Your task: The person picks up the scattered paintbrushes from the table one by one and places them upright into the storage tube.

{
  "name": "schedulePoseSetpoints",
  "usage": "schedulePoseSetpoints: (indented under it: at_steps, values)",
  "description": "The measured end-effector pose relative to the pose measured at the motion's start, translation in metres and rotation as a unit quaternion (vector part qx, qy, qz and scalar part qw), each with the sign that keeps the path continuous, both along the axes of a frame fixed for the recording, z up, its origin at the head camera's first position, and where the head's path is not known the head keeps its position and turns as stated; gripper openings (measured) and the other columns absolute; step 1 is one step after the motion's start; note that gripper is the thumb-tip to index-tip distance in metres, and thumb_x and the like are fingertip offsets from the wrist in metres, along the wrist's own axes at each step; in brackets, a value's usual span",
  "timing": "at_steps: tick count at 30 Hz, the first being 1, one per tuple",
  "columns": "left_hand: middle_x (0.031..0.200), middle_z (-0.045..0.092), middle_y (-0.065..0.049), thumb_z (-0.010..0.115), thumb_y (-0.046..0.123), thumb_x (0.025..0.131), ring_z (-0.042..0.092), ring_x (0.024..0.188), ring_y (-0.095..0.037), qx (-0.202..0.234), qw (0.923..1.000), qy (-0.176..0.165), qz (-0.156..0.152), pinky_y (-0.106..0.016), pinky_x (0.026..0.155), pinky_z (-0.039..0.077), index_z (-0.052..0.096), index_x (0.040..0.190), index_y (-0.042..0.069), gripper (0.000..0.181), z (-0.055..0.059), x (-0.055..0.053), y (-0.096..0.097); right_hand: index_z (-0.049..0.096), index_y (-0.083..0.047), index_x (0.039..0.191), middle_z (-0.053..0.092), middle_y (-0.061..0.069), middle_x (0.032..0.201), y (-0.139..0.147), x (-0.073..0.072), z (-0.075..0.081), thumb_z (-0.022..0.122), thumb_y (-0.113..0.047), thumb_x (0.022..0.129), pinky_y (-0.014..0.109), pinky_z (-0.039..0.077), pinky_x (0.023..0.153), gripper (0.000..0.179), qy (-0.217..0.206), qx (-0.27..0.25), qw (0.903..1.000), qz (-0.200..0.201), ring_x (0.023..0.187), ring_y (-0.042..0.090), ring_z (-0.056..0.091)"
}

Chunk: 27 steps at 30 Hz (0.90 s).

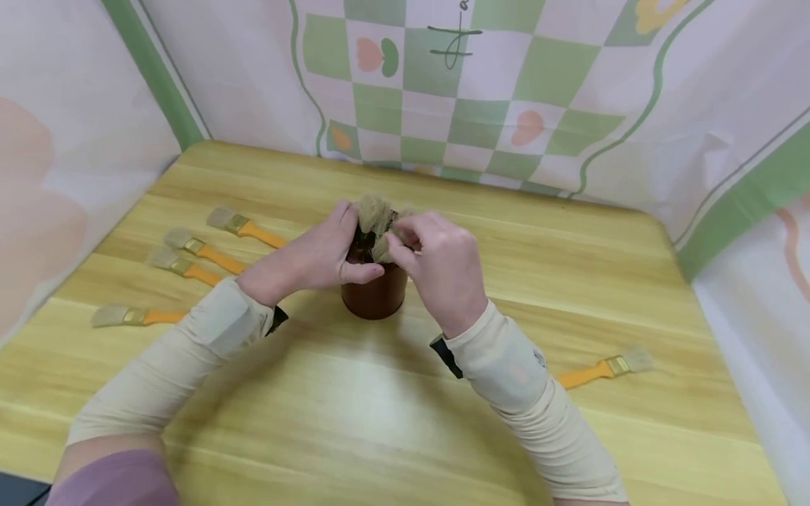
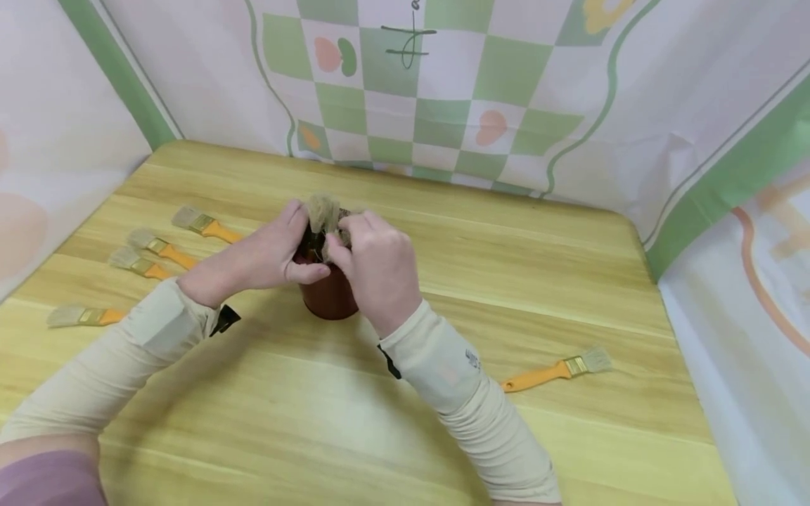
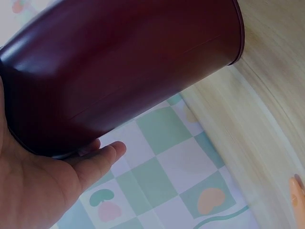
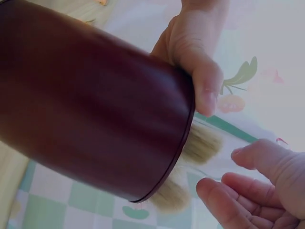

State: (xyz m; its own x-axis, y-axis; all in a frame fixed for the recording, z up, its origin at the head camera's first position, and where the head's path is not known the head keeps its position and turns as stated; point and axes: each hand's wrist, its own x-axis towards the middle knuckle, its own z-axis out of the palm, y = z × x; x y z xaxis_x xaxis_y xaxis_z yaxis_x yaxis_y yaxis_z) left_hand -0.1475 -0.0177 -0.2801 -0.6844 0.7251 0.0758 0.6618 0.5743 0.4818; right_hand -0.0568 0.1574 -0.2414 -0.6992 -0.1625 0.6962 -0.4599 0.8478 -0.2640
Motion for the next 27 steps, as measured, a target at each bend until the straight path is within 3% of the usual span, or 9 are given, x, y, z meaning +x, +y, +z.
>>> schedulePoseSetpoints:
  at_steps: [1, 4, 8, 13, 27]
  values:
    - [0.125, 0.036, -0.024, 0.028, 0.097, 0.064, 0.053, 0.092, -0.029, 0.000, 1.0000, 0.003, -0.001, -0.041, 0.089, 0.049, 0.026, 0.141, -0.011, 0.132, 0.001, 0.000, 0.001, 0.071, 0.002, 0.084, 0.068, 0.012, 0.073, 0.002, 0.000, 0.000, 0.071, -0.007, 0.082, 0.031, 0.053, 0.060, 0.009, -0.004, -0.006, 0.9999, -0.007, 0.064, 0.020, 0.064]
    - [0.127, 0.036, -0.024, 0.048, 0.081, 0.077, 0.053, 0.095, -0.029, -0.001, 1.0000, 0.004, 0.000, -0.041, 0.092, 0.047, 0.024, 0.143, -0.011, 0.116, 0.000, 0.000, 0.001, 0.072, 0.002, 0.083, 0.071, 0.013, 0.076, 0.012, 0.003, -0.003, 0.070, -0.008, 0.083, 0.033, 0.056, 0.062, 0.010, -0.033, -0.033, 0.9985, -0.029, 0.065, 0.022, 0.068]
    - [0.129, 0.035, -0.023, 0.064, 0.056, 0.083, 0.052, 0.090, -0.027, -0.016, 0.9997, -0.012, 0.010, -0.040, 0.089, 0.047, 0.020, 0.145, -0.012, 0.102, 0.000, 0.003, 0.000, 0.073, 0.004, 0.084, 0.073, 0.016, 0.078, 0.031, 0.009, -0.013, 0.068, -0.008, 0.084, 0.036, 0.057, 0.064, 0.012, -0.104, -0.076, 0.9888, -0.075, 0.066, 0.025, 0.070]
    - [0.135, 0.030, -0.025, 0.065, 0.053, 0.083, 0.055, 0.090, -0.028, -0.026, 0.9993, -0.020, 0.016, -0.040, 0.090, 0.048, 0.015, 0.147, -0.012, 0.104, 0.003, 0.004, 0.001, 0.074, 0.006, 0.086, 0.073, 0.020, 0.078, 0.054, 0.012, -0.019, 0.068, -0.008, 0.084, 0.040, 0.057, 0.065, 0.015, -0.146, -0.094, 0.9761, -0.131, 0.067, 0.029, 0.071]
    - [0.125, 0.033, -0.022, 0.064, 0.054, 0.083, 0.051, 0.090, -0.028, -0.029, 0.9993, -0.018, 0.011, -0.039, 0.089, 0.046, 0.018, 0.145, -0.013, 0.102, 0.003, 0.001, 0.000, 0.073, 0.007, 0.085, 0.072, 0.022, 0.078, 0.085, 0.020, -0.036, 0.069, -0.009, 0.085, 0.044, 0.057, 0.067, 0.017, -0.170, -0.074, 0.9695, -0.160, 0.068, 0.032, 0.071]
